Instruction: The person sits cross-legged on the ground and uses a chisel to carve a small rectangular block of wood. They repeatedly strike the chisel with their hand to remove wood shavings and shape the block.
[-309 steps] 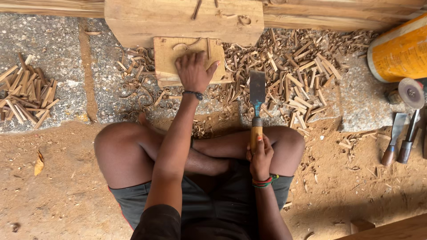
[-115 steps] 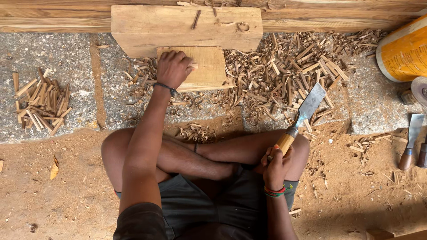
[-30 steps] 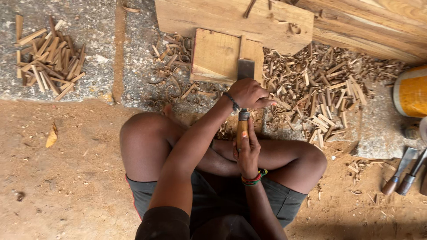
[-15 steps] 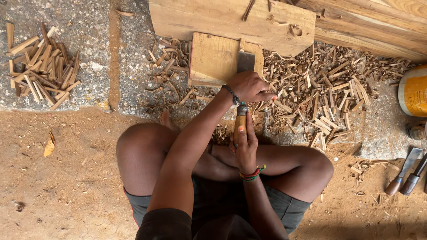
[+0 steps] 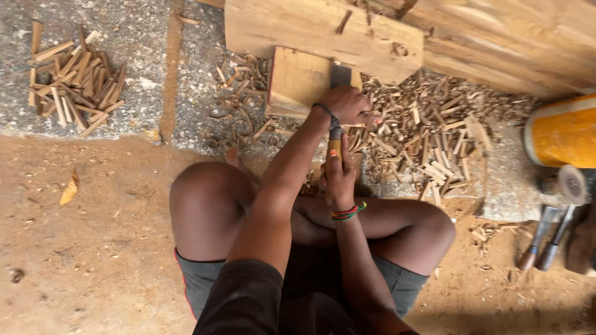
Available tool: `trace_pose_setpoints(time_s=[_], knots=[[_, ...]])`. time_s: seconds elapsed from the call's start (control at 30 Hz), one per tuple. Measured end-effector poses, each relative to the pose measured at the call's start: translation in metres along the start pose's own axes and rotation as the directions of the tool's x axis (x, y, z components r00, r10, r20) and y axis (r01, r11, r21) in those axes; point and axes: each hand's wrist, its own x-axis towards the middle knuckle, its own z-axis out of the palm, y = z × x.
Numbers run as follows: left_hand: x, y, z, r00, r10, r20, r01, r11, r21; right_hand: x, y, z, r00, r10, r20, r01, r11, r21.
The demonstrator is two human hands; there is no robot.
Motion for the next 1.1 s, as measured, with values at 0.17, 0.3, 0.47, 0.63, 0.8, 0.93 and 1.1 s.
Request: trace_pose_setpoints(time_s=[0.17,0.3,0.47,0.63,0.8,0.93,1.1], knots=[[0.016,-0.005,0.000,0.999,-0.032,-0.039,0.029,0.997,-0.071,-0.003,-0.009,-0.027,0.990,0.138,0.027,-0.139,0.989,0.051],[0.007,-0.008,0.012,0.978,0.113,-0.176,-0.123,0.991,-0.044,0.010,0.013,-0.024,0.997,0.080,-0.021,-0.079,0.997,0.019],[-0.001,-0.034,0.014,0.976,0.156,-0.154,-0.176,0.976,-0.126,0.017,0.036,0.003,0.998,-0.007,-0.057,0.009,0.999,0.034],[0.004,-0.041,0.005,0.967,0.212,-0.143,-0.213,0.977,0.005,0.034,0.028,0.018,0.999,-0.039,-0.027,0.040,0.998,0.040],[0.005,-0.039,0.014,0.892,0.329,-0.310,-0.340,0.940,0.020,0.020,0.022,0.007,0.998,0.051,-0.046,-0.047,0.996,0.075],[-0.005,-0.029,0.021,0.894,0.326,-0.307,-0.287,0.944,0.164,0.021,0.007,-0.003,0.995,0.102,0.016,-0.103,0.963,0.248],[-0.033,-0.028,0.023,0.791,0.365,-0.491,-0.289,0.930,0.227,0.020,-0.002,-0.039,0.982,0.171,0.085,-0.191,0.866,0.462]])
